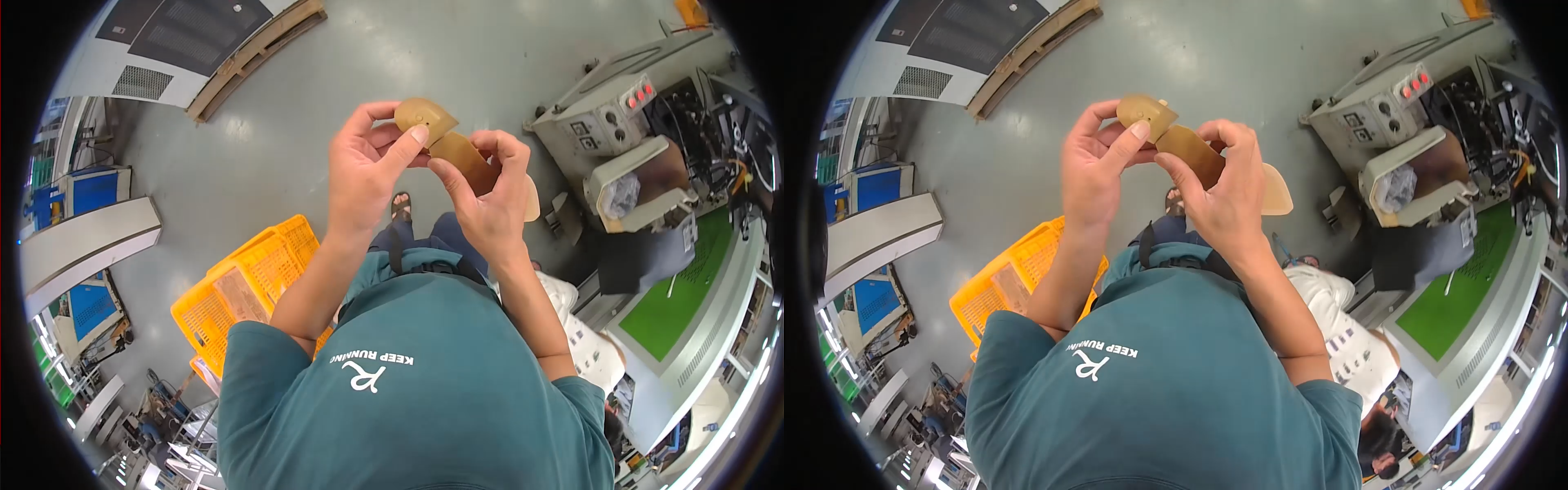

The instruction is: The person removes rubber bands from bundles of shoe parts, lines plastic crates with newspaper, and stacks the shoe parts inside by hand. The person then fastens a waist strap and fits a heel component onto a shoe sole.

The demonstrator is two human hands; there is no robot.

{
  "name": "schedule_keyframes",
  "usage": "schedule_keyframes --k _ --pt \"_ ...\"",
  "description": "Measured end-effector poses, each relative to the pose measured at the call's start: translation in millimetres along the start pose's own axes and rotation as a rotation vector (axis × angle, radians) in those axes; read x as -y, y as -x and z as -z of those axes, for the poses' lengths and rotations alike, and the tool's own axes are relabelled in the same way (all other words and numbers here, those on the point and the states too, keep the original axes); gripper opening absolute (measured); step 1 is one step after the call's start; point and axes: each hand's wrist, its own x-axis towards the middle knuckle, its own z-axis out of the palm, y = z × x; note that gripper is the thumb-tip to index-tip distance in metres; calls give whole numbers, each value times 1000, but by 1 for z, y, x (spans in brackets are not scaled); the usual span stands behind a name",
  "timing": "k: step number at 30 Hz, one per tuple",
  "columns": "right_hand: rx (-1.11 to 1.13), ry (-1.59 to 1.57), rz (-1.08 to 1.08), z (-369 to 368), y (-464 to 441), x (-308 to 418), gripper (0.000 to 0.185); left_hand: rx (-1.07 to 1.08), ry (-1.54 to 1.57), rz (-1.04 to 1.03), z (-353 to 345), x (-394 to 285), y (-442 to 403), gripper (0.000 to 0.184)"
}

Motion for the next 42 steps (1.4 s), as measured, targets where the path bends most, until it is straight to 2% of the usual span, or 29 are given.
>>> schedule_keyframes --k 6,9,12,17,20,24,28,34,39,42 --pt "185 112 130 -25 -108 -39 50 -117 61 -15 3 5 -104 31" --pt "196 41 52 -38 -166 -67 50 -128 51 -17 0 6 -173 31" --pt "175 -27 119 -43 -237 -111 39 -151 -5 8 -14 5 -252 29" --pt "210 -141 47 -24 -372 -170 23 -102 -125 -4 -64 -12 -391 22" --pt "247 -254 -41 -10 -460 -191 21 -67 -177 -73 -102 -16 -473 19" --pt "319 -346 -305 16 -557 -211 24 14 -172 -104 -151 -14 -555 17" --pt "315 -372 -407 48 -633 -258 24 81 -145 -87 -199 10 -640 16" --pt "225 -199 -441 100 -765 -373 25 206 -173 -10 -285 66 -806 17" --pt "100 -228 -577 168 -889 -463 26 318 -118 105 -397 111 -962 19" --pt "-18 -196 -606 234 -957 -512 27 469 -166 176 -486 131 -1044 20"
